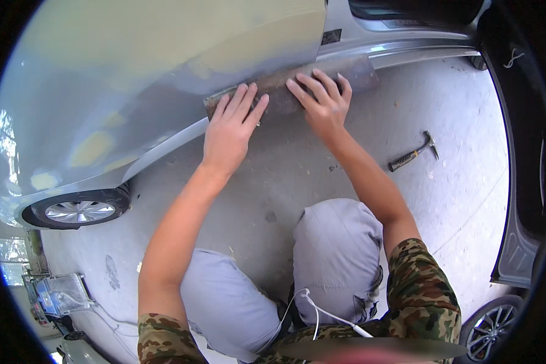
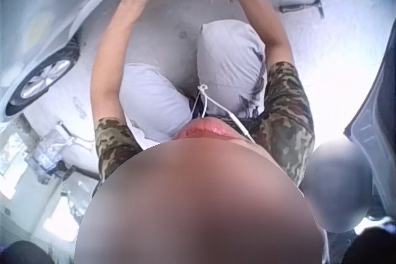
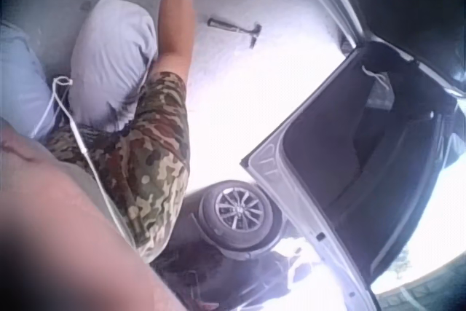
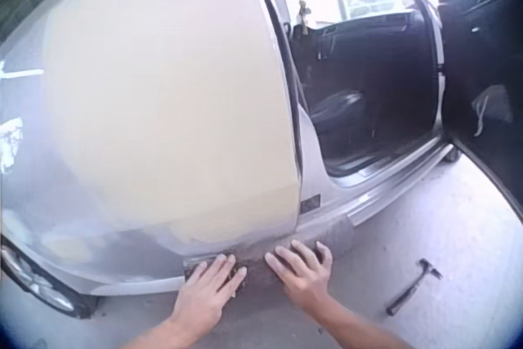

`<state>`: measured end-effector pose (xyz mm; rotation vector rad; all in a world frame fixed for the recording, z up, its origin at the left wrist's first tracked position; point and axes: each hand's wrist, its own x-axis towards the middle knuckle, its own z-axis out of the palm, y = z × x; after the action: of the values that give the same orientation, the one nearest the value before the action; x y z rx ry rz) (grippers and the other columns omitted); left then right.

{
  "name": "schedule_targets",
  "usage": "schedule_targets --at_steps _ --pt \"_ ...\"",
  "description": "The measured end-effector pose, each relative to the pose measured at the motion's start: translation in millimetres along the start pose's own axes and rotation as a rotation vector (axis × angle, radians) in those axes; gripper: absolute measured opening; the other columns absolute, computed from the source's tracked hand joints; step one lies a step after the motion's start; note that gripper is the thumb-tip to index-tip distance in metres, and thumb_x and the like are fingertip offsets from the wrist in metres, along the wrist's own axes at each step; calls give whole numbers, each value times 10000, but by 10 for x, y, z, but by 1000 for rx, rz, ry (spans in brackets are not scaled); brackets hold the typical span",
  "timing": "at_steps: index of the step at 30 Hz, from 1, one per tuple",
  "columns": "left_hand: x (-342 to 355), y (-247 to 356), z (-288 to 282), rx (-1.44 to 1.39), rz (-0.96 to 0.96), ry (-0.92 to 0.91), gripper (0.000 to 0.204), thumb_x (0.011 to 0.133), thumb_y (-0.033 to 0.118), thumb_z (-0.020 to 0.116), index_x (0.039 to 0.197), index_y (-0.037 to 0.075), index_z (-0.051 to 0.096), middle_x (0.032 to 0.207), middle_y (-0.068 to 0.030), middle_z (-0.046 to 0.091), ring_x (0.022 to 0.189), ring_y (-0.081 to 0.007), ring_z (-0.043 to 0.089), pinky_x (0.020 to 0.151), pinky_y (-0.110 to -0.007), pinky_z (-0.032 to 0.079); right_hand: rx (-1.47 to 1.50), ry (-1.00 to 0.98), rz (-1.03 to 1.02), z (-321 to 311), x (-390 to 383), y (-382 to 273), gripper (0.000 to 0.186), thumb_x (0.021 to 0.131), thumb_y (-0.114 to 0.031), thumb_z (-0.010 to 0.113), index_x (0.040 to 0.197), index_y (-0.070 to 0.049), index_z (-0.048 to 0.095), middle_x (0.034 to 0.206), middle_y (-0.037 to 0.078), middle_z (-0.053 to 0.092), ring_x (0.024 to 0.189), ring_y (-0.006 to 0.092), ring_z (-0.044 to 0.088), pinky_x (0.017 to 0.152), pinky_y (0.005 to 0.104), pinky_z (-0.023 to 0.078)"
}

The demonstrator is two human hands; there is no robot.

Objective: The person applies body filler to the side of a silver car using a putty knife and a sanding block. They repeatedly scoop filler from a container, spread it onto the car's surface, and smooth it with the sanding block.

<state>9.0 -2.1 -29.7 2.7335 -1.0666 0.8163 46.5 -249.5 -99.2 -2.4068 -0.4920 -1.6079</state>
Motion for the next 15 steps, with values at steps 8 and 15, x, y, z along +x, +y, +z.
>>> schedule_targets --at_steps 8,15 --pt "145 13 -495 156 29 144 659 866 -37 594 1489 172 642 1593 -137 555 1449 -344 550 1147 -548 463 -15 126 -24 -322 552 -113 371 902 -160 714 1211 -336 820 1302 -56 710 1315 202 594 1208 532 272" --pt "240 -86 -583 225 28 212 682 865 -62 594 1501 181 639 1610 -132 542 1471 -331 536 1137 -545 465 -38 245 -71 -147 769 -54 359 919 -186 711 1212 -366 813 1304 -80 705 1324 200 586 1227 540 259"
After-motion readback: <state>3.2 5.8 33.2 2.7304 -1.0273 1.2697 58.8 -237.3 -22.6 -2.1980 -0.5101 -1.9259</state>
